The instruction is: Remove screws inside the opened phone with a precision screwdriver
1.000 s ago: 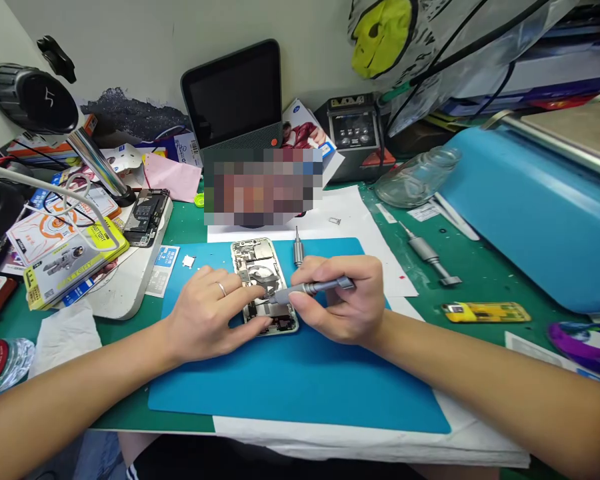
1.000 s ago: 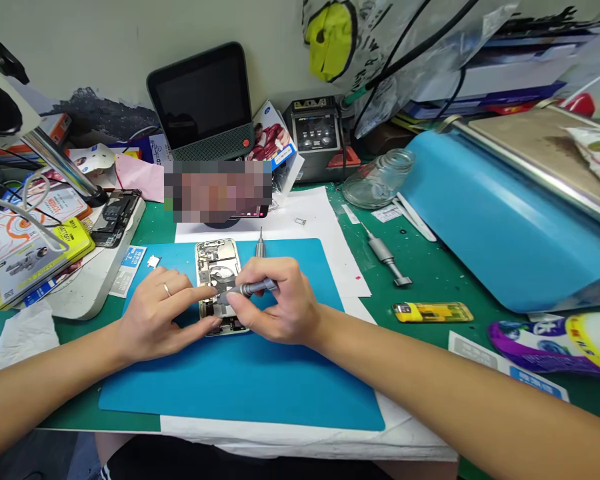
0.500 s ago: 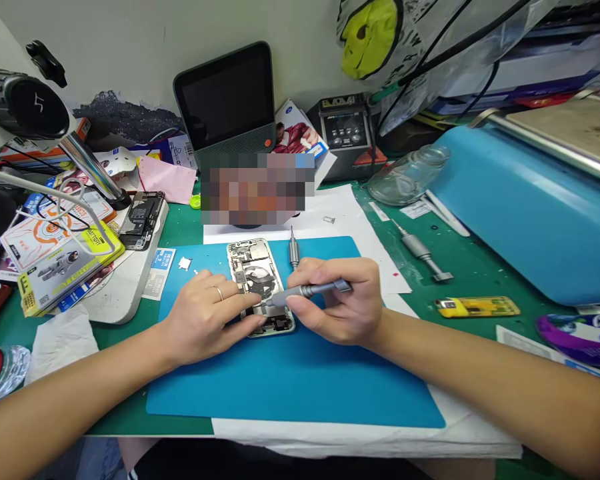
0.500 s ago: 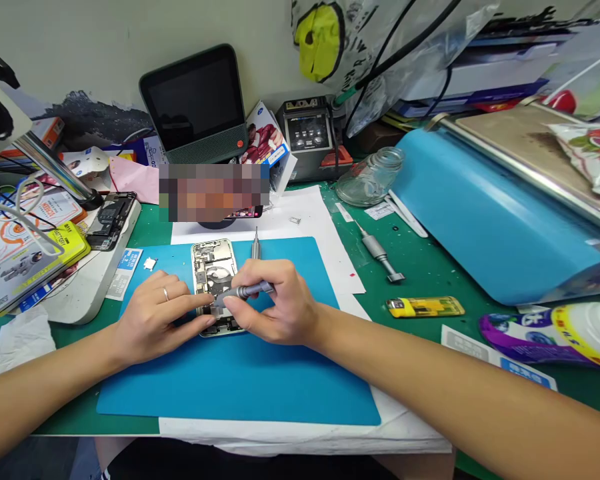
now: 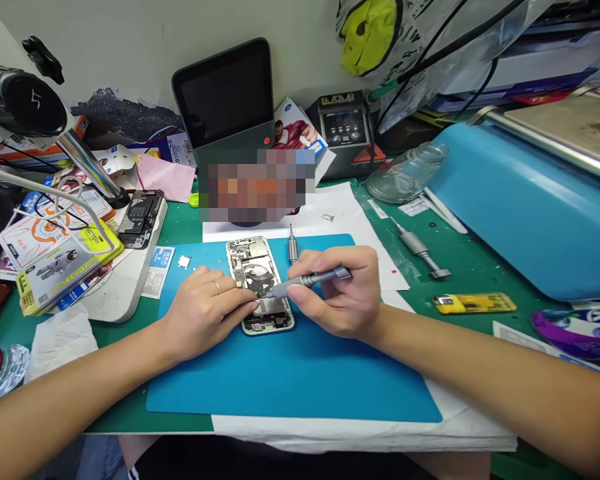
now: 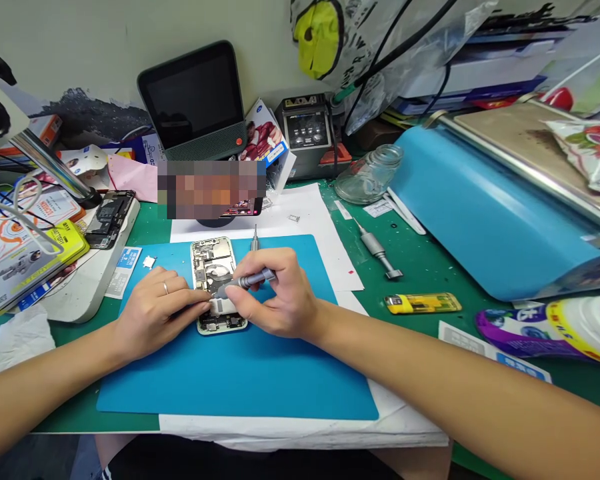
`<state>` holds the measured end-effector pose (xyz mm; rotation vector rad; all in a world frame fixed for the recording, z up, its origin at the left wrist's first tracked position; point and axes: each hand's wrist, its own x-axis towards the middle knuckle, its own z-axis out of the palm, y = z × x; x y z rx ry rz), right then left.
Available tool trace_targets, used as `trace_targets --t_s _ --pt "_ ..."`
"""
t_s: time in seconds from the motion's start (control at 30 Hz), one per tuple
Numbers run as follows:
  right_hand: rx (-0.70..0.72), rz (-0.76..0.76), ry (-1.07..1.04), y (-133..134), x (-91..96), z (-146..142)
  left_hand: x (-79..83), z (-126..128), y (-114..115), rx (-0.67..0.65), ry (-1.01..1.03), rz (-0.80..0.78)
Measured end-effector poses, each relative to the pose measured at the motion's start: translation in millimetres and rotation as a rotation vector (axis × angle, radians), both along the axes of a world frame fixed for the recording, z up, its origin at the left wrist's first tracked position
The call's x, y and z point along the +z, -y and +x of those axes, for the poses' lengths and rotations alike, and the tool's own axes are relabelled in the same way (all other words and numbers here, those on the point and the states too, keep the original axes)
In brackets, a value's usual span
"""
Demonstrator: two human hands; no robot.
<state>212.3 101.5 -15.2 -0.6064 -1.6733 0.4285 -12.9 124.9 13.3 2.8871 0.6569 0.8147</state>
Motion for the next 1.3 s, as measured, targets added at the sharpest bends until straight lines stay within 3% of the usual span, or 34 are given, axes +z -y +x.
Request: trace_targets --t_s 1.3 --pt "-0.056 -0.046 -0.039 -2.2 -8.5 1.4 -1.5 0.4 -1.7 0.038 0.003 -0.058"
